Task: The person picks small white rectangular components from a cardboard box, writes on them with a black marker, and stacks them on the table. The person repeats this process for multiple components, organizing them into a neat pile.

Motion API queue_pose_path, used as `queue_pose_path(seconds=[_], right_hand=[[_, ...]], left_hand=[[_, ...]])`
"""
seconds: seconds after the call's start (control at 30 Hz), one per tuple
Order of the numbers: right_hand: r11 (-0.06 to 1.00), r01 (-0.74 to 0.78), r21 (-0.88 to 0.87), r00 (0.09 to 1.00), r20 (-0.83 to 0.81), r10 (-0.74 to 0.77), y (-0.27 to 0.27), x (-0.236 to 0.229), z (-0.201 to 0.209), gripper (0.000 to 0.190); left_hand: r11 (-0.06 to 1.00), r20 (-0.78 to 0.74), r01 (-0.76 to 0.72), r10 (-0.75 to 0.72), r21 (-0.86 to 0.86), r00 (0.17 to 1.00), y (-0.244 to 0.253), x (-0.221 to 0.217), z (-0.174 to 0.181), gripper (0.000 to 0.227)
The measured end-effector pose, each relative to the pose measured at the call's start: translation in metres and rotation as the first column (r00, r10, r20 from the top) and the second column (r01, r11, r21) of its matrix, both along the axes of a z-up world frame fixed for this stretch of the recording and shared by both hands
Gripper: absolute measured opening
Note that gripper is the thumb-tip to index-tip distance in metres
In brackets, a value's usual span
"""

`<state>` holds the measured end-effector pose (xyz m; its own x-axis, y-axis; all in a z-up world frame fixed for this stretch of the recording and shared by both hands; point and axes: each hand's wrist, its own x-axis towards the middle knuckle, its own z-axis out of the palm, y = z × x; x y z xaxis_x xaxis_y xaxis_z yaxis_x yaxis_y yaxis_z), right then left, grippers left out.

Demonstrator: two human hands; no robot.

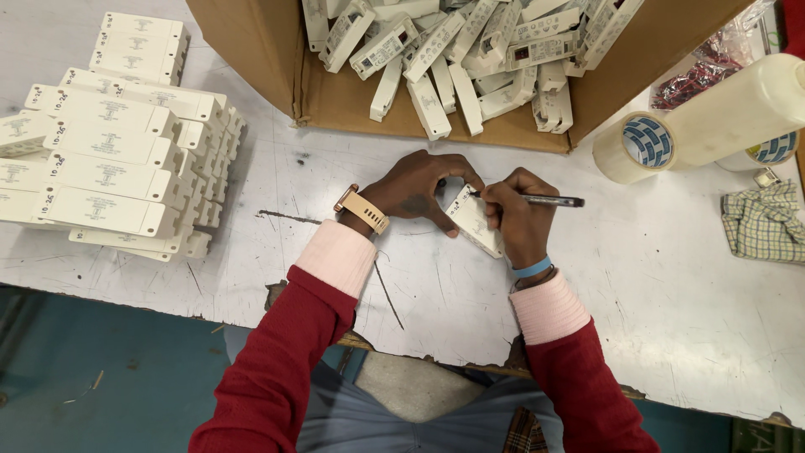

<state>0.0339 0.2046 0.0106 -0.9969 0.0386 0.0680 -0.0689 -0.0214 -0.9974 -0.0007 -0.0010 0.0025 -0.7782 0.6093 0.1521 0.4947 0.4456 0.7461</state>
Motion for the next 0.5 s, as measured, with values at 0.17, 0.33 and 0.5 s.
queue_pose_path(seconds=[0.17,0.33,0.5], right_hand=[[0.961,0.042,-0.272,0.996,-0.07,-0.063,0.024,-0.006,-0.021,0.016],[0.929,0.215,-0.302,0.909,-0.287,-0.303,0.046,-0.034,-0.032,0.019],[0.93,0.254,-0.267,0.904,-0.277,-0.327,0.052,-0.038,-0.033,0.012]], left_hand=[[0.998,-0.127,0.032,-0.024,0.059,0.992,-0.001,-0.003,-0.017,0.073],[0.988,-0.256,0.065,-0.027,0.141,0.966,-0.004,0.0,-0.006,0.071],[0.919,-0.07,-0.172,0.21,0.354,0.975,-0.042,0.06,0.017,0.071]])
